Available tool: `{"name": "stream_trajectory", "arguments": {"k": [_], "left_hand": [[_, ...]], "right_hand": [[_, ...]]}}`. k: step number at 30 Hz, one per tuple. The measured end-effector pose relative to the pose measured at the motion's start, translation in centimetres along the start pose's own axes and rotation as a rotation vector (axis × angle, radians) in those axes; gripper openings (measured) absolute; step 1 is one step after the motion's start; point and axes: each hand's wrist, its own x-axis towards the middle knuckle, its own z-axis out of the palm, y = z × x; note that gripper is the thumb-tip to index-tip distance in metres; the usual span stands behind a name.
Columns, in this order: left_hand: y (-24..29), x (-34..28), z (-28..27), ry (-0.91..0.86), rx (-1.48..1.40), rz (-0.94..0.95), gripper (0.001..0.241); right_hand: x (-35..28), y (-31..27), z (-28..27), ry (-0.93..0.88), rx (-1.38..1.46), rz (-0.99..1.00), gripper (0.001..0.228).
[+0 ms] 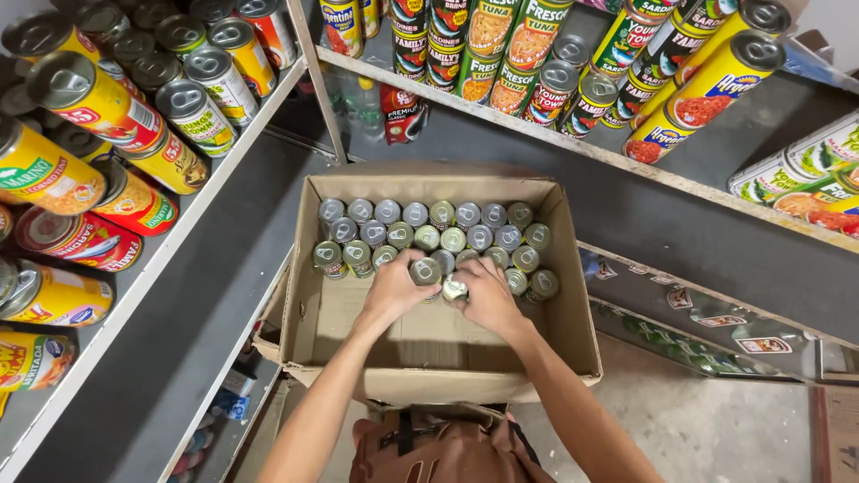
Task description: The recorder is taking cans out of a box and placing them onto a shelf, or rearranging them between the box and the shelf.
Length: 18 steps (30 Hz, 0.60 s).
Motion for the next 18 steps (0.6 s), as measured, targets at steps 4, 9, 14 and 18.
{"name": "stream_trajectory", "arguments": {"k": [4,9,14,18], "left_hand": [[-1.0,-0.1,0.4,-0.043,0.025,-0.032,0.055],[-2.5,0.5,1.1,-0.062,0.123,-0.074,0.059],[-2.8,1.5,1.8,-0.152,0.367,-0.187,0.07],[-5.3,2.7,3.5,-0.199,0.385,-0.097,0.075]], "right_hand": [[-1.1,1.8,0.9,-0.112,-0.18,0.025,0.038],[-1.0,1.9,1.4,-0.076,-0.229,0.042,0.055],[-0.4,0.9,1.0,-0.071,-0.265,0.094,0.071],[0.6,-0.3,0.7,-0.134,-0.288,0.151,0.079]]}}
